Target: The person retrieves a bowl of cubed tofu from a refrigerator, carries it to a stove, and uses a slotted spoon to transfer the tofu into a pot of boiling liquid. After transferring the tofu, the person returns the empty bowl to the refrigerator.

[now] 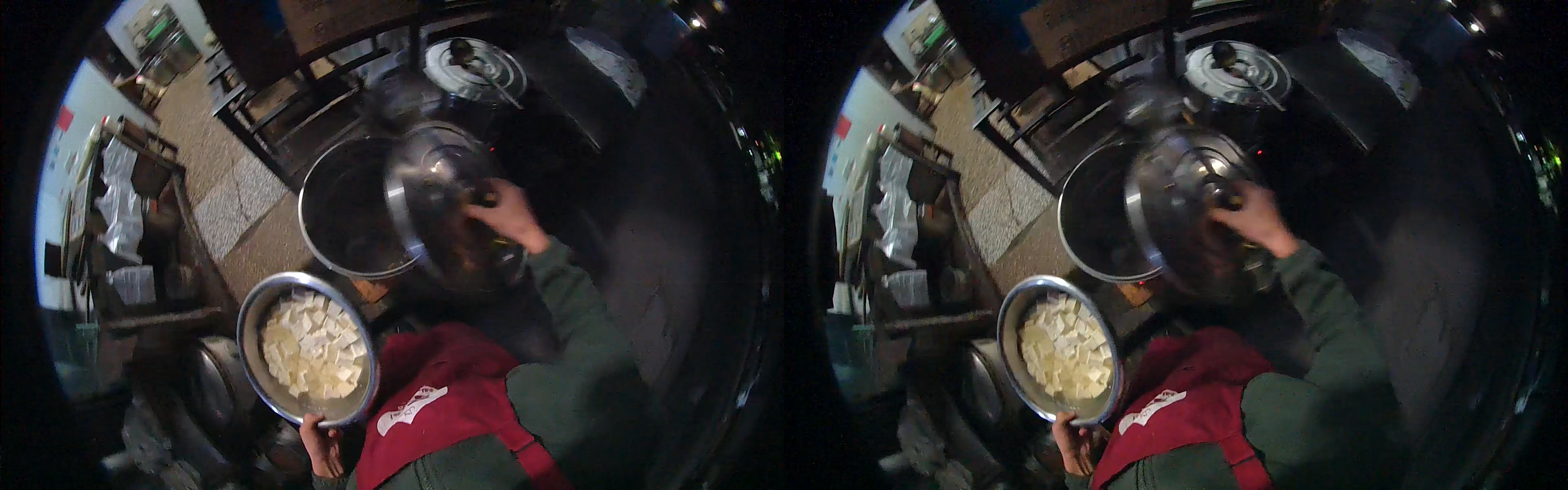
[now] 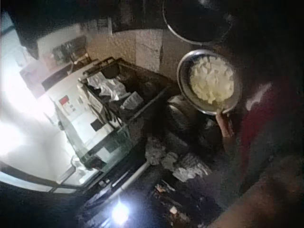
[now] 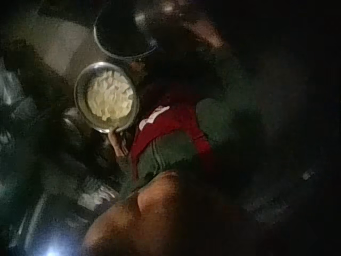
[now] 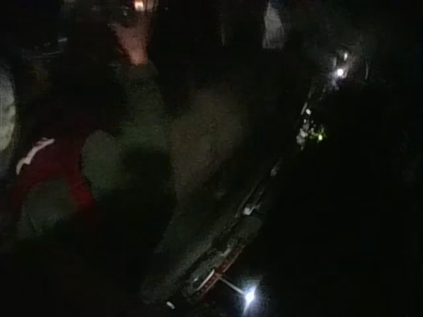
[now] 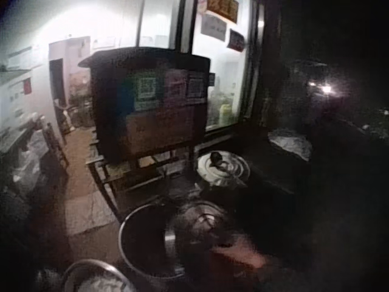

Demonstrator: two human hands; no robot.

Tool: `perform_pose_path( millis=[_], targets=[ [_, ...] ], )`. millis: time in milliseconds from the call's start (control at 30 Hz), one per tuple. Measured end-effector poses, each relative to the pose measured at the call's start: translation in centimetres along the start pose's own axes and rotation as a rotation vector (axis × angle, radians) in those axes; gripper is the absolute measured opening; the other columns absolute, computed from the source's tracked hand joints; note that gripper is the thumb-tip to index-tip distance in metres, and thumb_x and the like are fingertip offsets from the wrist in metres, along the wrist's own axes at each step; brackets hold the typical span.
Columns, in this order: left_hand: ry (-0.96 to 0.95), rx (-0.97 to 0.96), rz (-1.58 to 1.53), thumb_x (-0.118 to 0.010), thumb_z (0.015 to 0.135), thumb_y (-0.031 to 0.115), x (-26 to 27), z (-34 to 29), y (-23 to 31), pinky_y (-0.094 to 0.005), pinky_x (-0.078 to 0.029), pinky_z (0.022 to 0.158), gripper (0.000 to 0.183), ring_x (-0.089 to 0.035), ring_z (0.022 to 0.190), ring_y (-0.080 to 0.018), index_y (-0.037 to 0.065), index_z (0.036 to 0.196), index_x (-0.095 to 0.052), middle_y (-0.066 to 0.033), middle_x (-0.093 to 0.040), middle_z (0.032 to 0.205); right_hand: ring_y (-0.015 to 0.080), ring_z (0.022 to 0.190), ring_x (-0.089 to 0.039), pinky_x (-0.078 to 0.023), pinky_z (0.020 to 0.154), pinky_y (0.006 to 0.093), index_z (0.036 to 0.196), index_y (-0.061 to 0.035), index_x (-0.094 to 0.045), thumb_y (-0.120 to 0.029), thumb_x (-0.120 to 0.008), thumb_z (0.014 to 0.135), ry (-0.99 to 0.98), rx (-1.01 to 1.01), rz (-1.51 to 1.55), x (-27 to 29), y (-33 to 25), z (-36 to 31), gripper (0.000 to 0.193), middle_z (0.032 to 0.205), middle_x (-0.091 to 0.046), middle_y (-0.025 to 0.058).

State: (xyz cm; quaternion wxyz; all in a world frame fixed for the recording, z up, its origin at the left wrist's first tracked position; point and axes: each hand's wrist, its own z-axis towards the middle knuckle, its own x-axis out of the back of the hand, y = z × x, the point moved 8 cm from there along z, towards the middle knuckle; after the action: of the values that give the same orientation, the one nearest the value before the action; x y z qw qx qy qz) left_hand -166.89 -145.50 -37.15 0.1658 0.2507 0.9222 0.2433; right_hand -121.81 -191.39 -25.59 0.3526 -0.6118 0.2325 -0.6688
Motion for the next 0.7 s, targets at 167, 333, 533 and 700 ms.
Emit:
perform_pose_path(
  millis=[167, 333, 533, 700],
  targets=[
    [0.001, 0.027, -0.035, -0.061, 0.086, 0.016, 1.8, 1.8, -0.9, -0.0241, -0.042, 0.038, 0.021, -0.052, 0.047, -0.0135, 0.003, 0.102, -0.061, -0.0049, -0.065, 0.078, 0.0214, 0.105, -0.074, -0.058, 0.095, 0.0361, 0.119, -0.0002, -0.075, -0.018, -0.072, 0.098, -0.069, -0.371, 0.459, 5.5, 5.9, -6.1, 0.028, 0.115, -0.078, 0.0111],
    [-0.168, -0.041, -0.052, -0.062, 0.086, 0.01, 0.1, 0.9, 0.0, -0.0239, -0.041, 0.044, 0.007, -0.058, 0.065, -0.0121, 0.006, 0.092, -0.062, -0.0028, -0.061, 0.085, 0.0205, 0.101, -0.072, -0.057, 0.091, 0.0356, 0.12, -0.0006, -0.074, -0.019, -0.071, 0.099, -0.118, -0.527, 0.544, -0.2, 6.6, -16.4, 0.028, 0.112, -0.076, 0.0101],
    [0.028, -0.082, -0.031, -0.065, 0.09, 0.013, 0.8, -0.9, -1.0, -0.0203, -0.041, 0.045, 0.012, -0.06, 0.067, -0.0104, 0.007, 0.101, -0.065, -0.0023, -0.067, 0.095, 0.0193, 0.096, -0.069, -0.055, 0.087, 0.035, 0.12, -0.001, -0.072, -0.019, -0.07, 0.099, -0.196, -0.58, 0.542, -4.7, 7.9, -21.2, 0.028, 0.108, -0.073, 0.0088],
    [0.235, -0.092, -0.012, -0.065, 0.091, 0.014, 0.2, -4.1, -2.7, -0.0191, -0.04, 0.046, 0.019, -0.056, 0.063, -0.0089, 0.007, 0.108, -0.064, -0.001, -0.066, 0.093, 0.0184, 0.093, -0.067, -0.054, 0.084, 0.0345, 0.12, -0.0014, -0.07, -0.02, -0.068, 0.1, -0.097, -0.573, 0.469, 0.9, 13.3, -18.1, 0.027, 0.104, -0.071, 0.0078]
  ],
)
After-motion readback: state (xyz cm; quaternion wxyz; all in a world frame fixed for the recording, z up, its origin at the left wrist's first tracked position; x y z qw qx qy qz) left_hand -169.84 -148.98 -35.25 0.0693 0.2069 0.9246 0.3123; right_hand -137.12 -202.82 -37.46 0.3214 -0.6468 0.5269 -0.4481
